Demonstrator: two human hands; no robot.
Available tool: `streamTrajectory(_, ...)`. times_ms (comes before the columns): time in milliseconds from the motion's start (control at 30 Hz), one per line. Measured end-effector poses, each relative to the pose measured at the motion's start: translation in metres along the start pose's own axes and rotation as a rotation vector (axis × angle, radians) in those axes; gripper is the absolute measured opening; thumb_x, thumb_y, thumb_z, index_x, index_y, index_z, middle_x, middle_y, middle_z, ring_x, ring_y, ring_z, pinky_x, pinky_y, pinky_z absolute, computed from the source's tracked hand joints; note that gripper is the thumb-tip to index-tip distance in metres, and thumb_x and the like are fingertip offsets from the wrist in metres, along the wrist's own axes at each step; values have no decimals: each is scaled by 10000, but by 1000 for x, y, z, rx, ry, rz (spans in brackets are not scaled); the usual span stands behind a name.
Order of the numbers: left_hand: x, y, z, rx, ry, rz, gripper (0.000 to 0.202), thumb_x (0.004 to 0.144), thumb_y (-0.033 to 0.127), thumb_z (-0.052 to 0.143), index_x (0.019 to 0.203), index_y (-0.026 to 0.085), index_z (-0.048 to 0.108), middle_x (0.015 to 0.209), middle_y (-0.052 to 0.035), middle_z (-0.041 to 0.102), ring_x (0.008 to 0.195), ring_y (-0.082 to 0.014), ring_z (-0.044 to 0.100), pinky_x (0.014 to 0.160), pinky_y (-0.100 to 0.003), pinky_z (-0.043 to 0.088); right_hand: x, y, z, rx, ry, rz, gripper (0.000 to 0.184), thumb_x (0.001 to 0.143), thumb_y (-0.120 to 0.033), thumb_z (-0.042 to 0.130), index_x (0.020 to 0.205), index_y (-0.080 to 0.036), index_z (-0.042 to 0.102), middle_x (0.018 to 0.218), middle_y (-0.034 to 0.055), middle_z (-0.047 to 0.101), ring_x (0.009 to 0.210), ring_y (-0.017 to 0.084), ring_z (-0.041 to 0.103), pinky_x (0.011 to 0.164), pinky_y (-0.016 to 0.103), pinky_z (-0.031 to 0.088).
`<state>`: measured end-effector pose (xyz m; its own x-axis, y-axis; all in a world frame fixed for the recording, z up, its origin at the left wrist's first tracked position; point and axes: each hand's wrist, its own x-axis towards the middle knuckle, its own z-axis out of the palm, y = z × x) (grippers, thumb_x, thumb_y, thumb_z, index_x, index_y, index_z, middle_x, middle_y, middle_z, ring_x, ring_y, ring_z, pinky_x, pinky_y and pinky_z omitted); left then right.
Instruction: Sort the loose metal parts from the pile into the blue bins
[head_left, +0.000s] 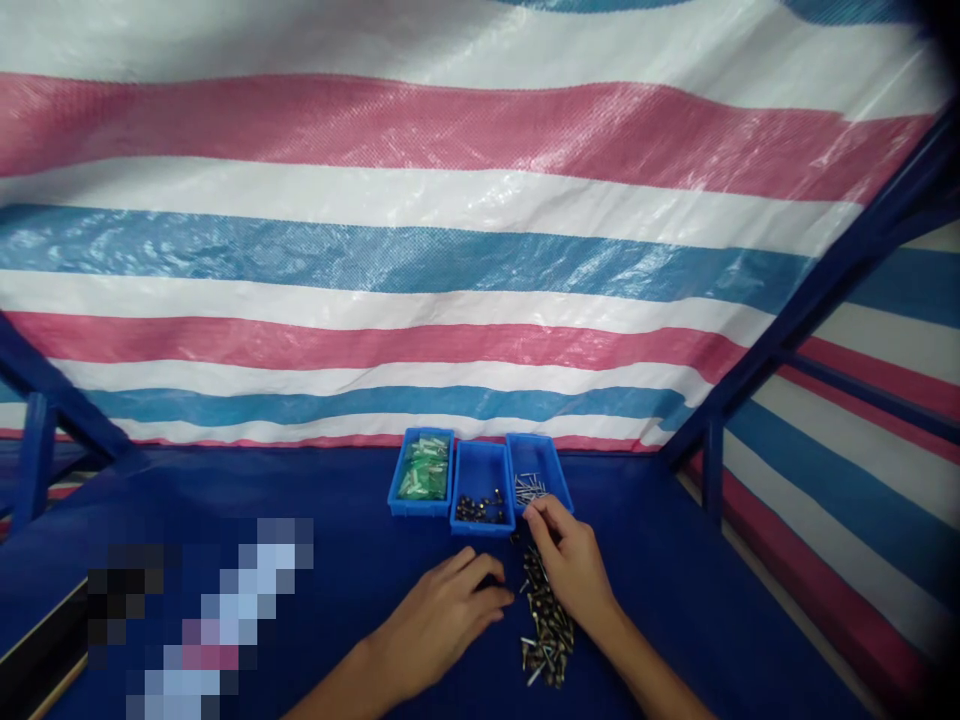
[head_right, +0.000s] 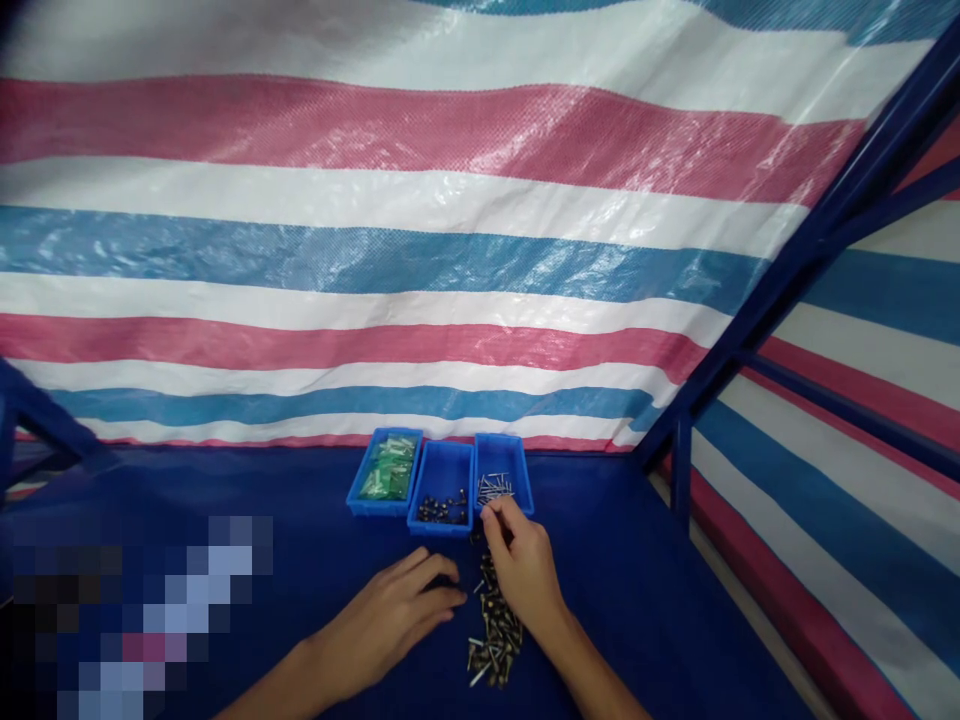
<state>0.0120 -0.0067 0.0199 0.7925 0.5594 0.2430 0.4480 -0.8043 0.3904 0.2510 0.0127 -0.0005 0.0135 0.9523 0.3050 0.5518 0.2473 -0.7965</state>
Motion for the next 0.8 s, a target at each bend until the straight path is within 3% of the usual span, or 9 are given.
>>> streamTrajectory(100, -1, -8, 2, 7, 39, -53, 225, 1067, 159, 636, 1272, 234, 692, 1198, -56, 661, 1071, -232, 662, 893, -328, 585, 0, -1, 0, -6, 6, -5, 345, 1100, -497, 483, 946, -233, 641, 704, -45, 571, 598, 138, 502, 616, 244, 374)
streamTrajectory(367, -4, -24, 9, 195, 60, -215, 262, 1003, 382, 763, 1175, 219, 651, 1094, -49, 700, 960, -274, 727, 795, -356, 579, 2, -1, 0, -10, 12, -10, 339, 1098, -488, 485, 962, -230, 657, 729, -35, 601, 616, 141, 538, 622, 232, 397)
streamTrajectory(500, -2, -24, 8, 189, 10, -235, 135, 1042, 308, 716, 1072, 217, 621, 1016, -16, 723, 905, -238, 747, 757, -313, 559, 2, -2, -1, -21, 15, -18, 340, 1099, -488, 483, 965, -231, 660, 711, -35, 592, 603, 140, 522, 611, 231, 396)
streamTrajectory(667, -1, -25, 10, 181, -12, -193, 53, 1073, 213, 655, 1084, 238, 610, 1046, 5, 730, 950, -218, 748, 796, -299, 551, 3, -5, -1, -39, 27, -35, 328, 1094, -468, 494, 939, -229, 657, 687, -39, 586, 575, 132, 522, 591, 227, 391)
streamTrajectory(800, -2, -22, 6, 209, -27, -255, 154, 1049, 344, 701, 1115, 233, 617, 1076, -29, 742, 982, -266, 755, 790, -336, 566, 2, -4, 0, -43, 18, -33, 327, 1096, -461, 492, 935, -230, 657, 674, -44, 572, 576, 134, 524, 598, 229, 389)
